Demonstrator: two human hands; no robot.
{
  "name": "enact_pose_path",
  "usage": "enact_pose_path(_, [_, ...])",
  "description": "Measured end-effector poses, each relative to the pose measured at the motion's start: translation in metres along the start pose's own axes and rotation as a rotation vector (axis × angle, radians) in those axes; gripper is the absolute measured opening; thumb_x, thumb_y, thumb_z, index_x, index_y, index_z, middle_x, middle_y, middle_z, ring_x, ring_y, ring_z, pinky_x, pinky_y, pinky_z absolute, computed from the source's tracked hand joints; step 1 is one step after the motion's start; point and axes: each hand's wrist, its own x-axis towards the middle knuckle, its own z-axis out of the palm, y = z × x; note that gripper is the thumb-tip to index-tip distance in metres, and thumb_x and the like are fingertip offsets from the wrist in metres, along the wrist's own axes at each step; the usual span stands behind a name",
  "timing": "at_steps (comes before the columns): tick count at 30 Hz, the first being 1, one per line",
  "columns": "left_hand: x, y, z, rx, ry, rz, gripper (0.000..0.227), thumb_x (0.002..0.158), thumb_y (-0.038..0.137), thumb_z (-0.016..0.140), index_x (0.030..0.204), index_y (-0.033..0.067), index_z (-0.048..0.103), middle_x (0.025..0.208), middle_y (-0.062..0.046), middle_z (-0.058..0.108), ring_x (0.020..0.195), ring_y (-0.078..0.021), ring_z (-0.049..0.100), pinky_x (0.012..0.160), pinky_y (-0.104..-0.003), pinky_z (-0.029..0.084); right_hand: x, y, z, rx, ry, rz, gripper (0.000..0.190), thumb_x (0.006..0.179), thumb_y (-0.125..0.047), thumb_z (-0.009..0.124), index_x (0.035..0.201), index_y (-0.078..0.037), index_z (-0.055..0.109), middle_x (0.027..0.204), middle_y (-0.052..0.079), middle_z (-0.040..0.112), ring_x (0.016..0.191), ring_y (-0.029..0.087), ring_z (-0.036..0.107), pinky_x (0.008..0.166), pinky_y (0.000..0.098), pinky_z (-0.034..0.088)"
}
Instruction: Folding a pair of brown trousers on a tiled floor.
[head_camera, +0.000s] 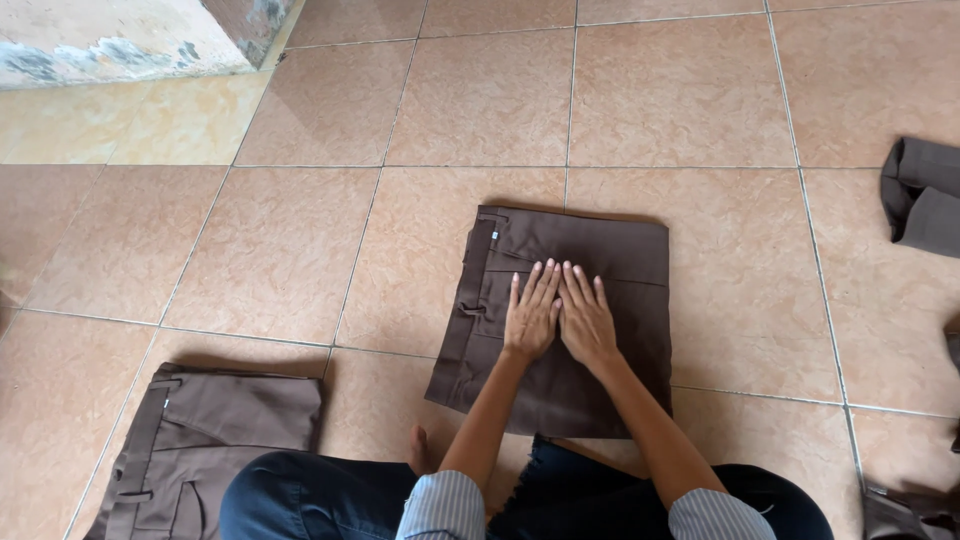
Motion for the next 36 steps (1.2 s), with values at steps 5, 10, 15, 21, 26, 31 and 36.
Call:
enact_pose_path(5, [-0.009,-0.019,0.034,0.006,-0.082,-0.052,0.061,0.109,0.048,0.027,0.166,0.0263,0.021,0.171,0.006,0.025,0.157,-0.0201,0.023,0.126,-0.057,0.014,-0.009,0.016,0.027,-0.02,-0.003,0.031,0.062,0.103,-0.03,0.046,0.163,-0.022,0.032,0.17,0.002,0.027,0.155,0.022,0.026,0.126,0.0518,0.015])
enact_pose_path(10, [-0.017,-0.016,0.013,-0.019,-0.124,-0.2,0.072,0.103,0.068,0.028,0.166,0.0326,0.021,0.171,0.008,0.023,0.158,-0.0226,0.019,0.126,-0.06,0.009,-0.021,0.014,0.027,-0.042,0.057,0.127,0.068,0.102,-0.039,0.049,0.165,-0.025,0.027,0.169,0.001,0.03,0.154,0.02,0.028,0.127,0.0484,0.013])
enact_pose_path(15, [-0.034,-0.046,0.01,-0.002,-0.059,-0.372,0.077,0.1,0.072,0.034,0.164,0.0289,0.029,0.17,0.004,0.029,0.158,-0.0239,0.02,0.127,-0.059,0.008,-0.036,0.038,0.031,-0.129,0.172,0.293,0.06,0.11,-0.042,0.037,0.165,-0.018,0.033,0.168,0.005,0.034,0.156,0.021,0.028,0.129,0.0477,0.008])
enact_pose_path(21, [-0.075,-0.089,-0.006,0.139,0.003,-0.471,0.072,0.104,0.057,0.038,0.166,0.0247,0.022,0.171,0.002,0.026,0.154,-0.027,0.029,0.125,-0.058,0.023,-0.059,0.068,0.047,-0.318,0.323,0.493,0.063,0.112,-0.048,0.028,0.164,-0.014,0.039,0.165,0.01,0.044,0.152,0.022,0.039,0.126,0.0461,0.016])
enact_pose_path(26, [-0.084,-0.132,0.038,0.162,-0.086,-0.662,0.08,0.102,0.068,0.033,0.164,0.0183,0.023,0.156,-0.001,0.038,0.139,-0.022,0.041,0.11,-0.047,0.041,-0.078,0.114,0.073,-0.253,0.301,0.645,0.069,0.106,-0.058,0.039,0.153,-0.007,0.047,0.138,0.022,0.054,0.122,0.037,0.059,0.094,0.0485,0.052])
enact_pose_path(31, [-0.078,-0.174,0.065,-0.61,-0.154,-0.829,0.093,0.089,0.082,0.06,0.157,0.0235,0.036,0.147,-0.013,0.052,0.133,-0.0362,0.056,0.109,-0.052,0.045,-0.086,0.181,0.12,0.537,-0.068,0.857,0.088,0.093,-0.068,0.059,0.158,-0.017,0.03,0.143,0.028,0.056,0.123,0.046,0.061,0.092,0.0575,0.053])
enact_pose_path(36, [-0.066,-0.151,0.066,-0.938,-0.123,-0.946,0.081,0.069,0.078,0.089,0.13,0.0277,0.071,0.118,-0.006,0.074,0.112,-0.0273,0.071,0.093,-0.042,0.058,-0.097,0.138,0.061,0.964,-0.071,1.019,0.092,0.082,-0.053,0.083,0.158,-0.015,0.045,0.147,0.021,0.055,0.13,0.04,0.056,0.097,0.0569,0.05])
